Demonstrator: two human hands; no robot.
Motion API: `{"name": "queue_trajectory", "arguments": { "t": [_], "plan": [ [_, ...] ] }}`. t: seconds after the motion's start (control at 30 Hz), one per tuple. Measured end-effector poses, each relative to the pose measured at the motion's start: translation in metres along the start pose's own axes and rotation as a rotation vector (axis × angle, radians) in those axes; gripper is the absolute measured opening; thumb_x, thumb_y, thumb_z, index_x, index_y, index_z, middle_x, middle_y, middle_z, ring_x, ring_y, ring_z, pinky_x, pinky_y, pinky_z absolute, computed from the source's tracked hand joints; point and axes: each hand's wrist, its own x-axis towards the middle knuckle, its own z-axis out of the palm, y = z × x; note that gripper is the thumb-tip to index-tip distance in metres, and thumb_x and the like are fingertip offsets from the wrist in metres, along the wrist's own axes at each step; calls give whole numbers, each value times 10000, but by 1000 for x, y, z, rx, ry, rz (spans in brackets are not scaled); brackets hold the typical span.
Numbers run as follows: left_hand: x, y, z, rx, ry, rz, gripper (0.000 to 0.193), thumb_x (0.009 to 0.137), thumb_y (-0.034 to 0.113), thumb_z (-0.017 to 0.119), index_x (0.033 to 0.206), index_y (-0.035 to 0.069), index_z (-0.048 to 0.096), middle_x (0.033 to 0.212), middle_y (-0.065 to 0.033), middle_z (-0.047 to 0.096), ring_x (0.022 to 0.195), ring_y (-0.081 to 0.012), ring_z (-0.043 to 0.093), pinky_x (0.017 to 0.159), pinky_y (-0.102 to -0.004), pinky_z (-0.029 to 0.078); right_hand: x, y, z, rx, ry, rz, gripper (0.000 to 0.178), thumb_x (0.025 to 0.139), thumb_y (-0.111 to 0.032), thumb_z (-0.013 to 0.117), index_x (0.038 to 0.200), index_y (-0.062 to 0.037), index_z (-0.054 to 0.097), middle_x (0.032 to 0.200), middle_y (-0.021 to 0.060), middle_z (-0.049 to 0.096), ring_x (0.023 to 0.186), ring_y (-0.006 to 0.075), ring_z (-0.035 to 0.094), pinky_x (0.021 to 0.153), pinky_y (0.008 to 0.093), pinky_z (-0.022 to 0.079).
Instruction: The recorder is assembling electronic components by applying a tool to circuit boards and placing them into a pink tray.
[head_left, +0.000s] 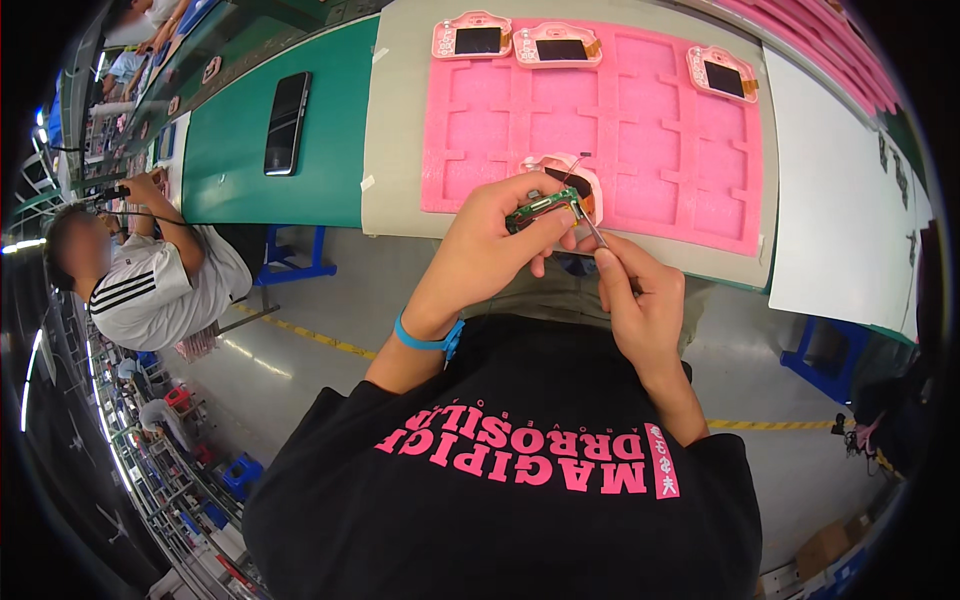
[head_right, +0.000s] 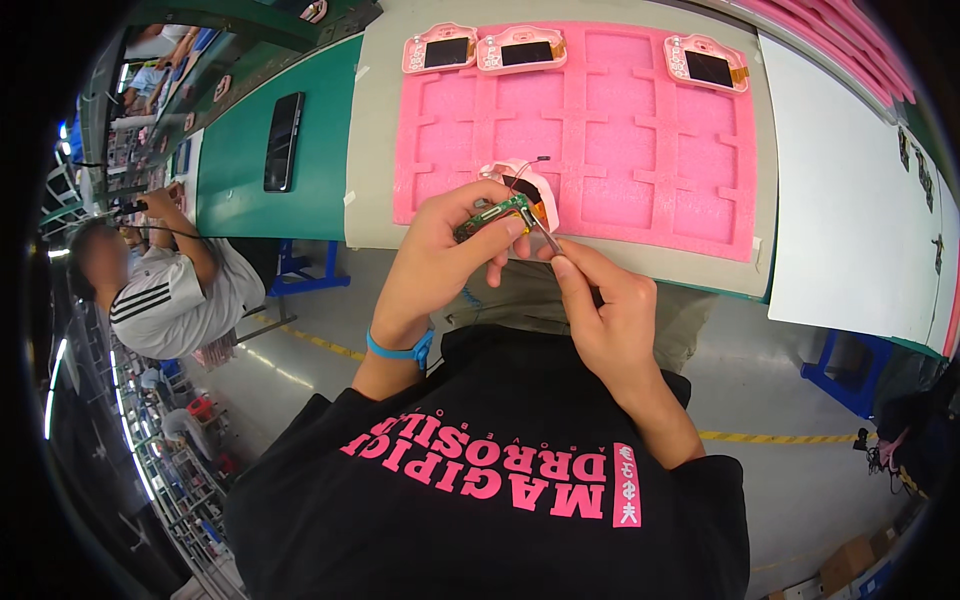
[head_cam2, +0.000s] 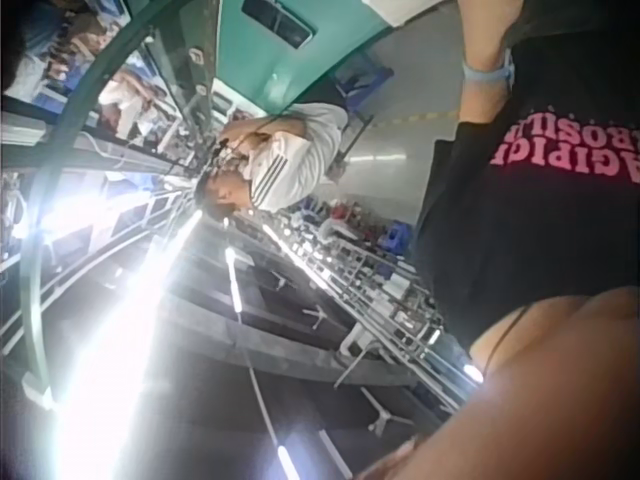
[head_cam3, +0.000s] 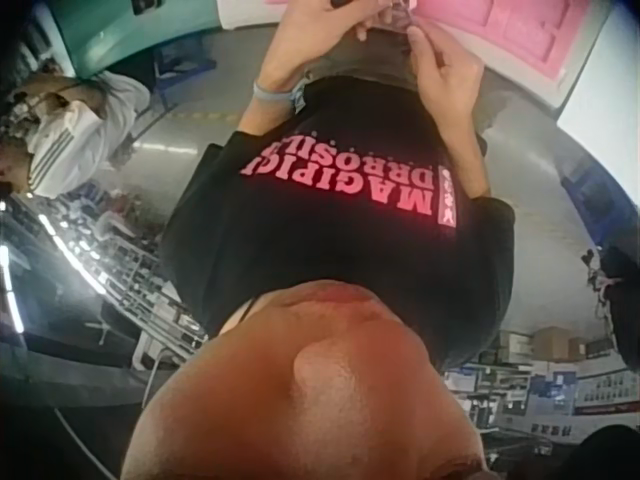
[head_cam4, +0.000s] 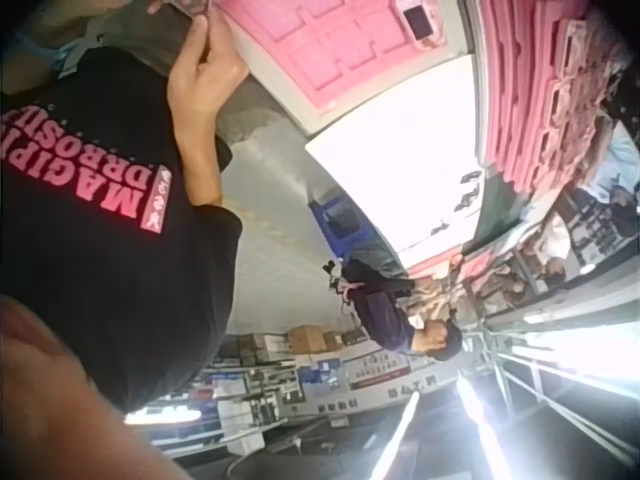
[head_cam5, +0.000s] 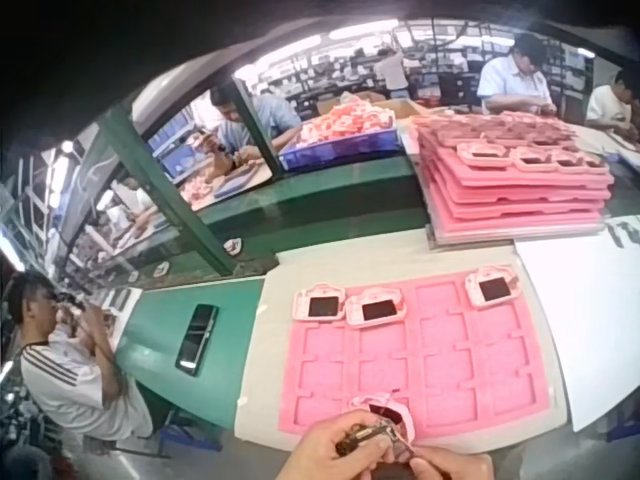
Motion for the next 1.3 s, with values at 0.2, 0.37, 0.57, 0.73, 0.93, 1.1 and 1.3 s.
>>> {"name": "queue_trajectory", "arguments": {
  "t": [0.2, 0.37, 0.57, 0.73, 0.93, 1.1, 1.3],
  "plan": [
    [4, -12, 3, 62, 60, 11, 80, 978, 99, 701, 1021, 31, 695, 767, -48, 703, 636, -84, 570, 568, -208, 478, -3, -3, 1, 13, -10, 5, 196, 1000, -5, 668, 1150, 19, 791, 743, -8, 663, 581, 88, 413, 533, 248, 343],
    [6, -14, 10, 50, 99, 57, 71, 949, 103, 717, 938, 45, 677, 709, -24, 680, 595, -79, 548, 551, -202, 449, -4, -3, -1, 3, -27, -2, 195, 999, -3, 665, 1152, 19, 785, 717, -14, 637, 574, 92, 413, 533, 253, 345],
    [10, -3, 11, 21, 41, 17, 148, 994, 165, 696, 1044, 27, 723, 740, -39, 693, 595, -99, 583, 535, -215, 462, 4, -9, -15, -103, -91, 16, 239, 995, 1, 663, 1217, 15, 748, 732, -8, 630, 596, 101, 447, 552, 263, 361],
    [6, 19, 0, 22, 26, -13, 329, 1076, 216, 601, 1317, 16, 703, 797, -80, 731, 624, -136, 646, 532, -212, 483, 5, -17, -45, -204, -68, 0, 313, 984, 25, 653, 1289, -12, 713, 779, 8, 641, 640, 112, 490, 591, 259, 398],
    [16, 18, -7, 15, -96, 43, 463, 1128, 297, 507, 1474, 16, 635, 920, -127, 770, 654, -163, 687, 536, -221, 511, 40, -28, -9, -360, -140, -308, 444, 903, 7, 746, 1339, -66, 714, 938, 76, 779, 698, 205, 662, 654, 321, 525],
    [-6, 19, -21, -6, -21, -39, 439, 1058, 236, 664, 1452, 42, 659, 1028, -124, 784, 629, -146, 654, 533, -222, 492, 50, -17, -12, -504, -61, -334, 437, 864, -50, 800, 1297, -68, 746, 1015, 105, 818, 725, 257, 728, 655, 359, 551],
    [17, 1, -39, 753, 164, 514, 609, 846, 145, 857, 1428, 86, 691, 1109, -72, 776, 752, -161, 642, 660, -263, 521, 56, -25, -4, -735, 17, -395, 359, 858, -81, 815, 1215, -70, 786, 1004, 113, 824, 717, 268, 742, 637, 354, 549]
  ]
}}
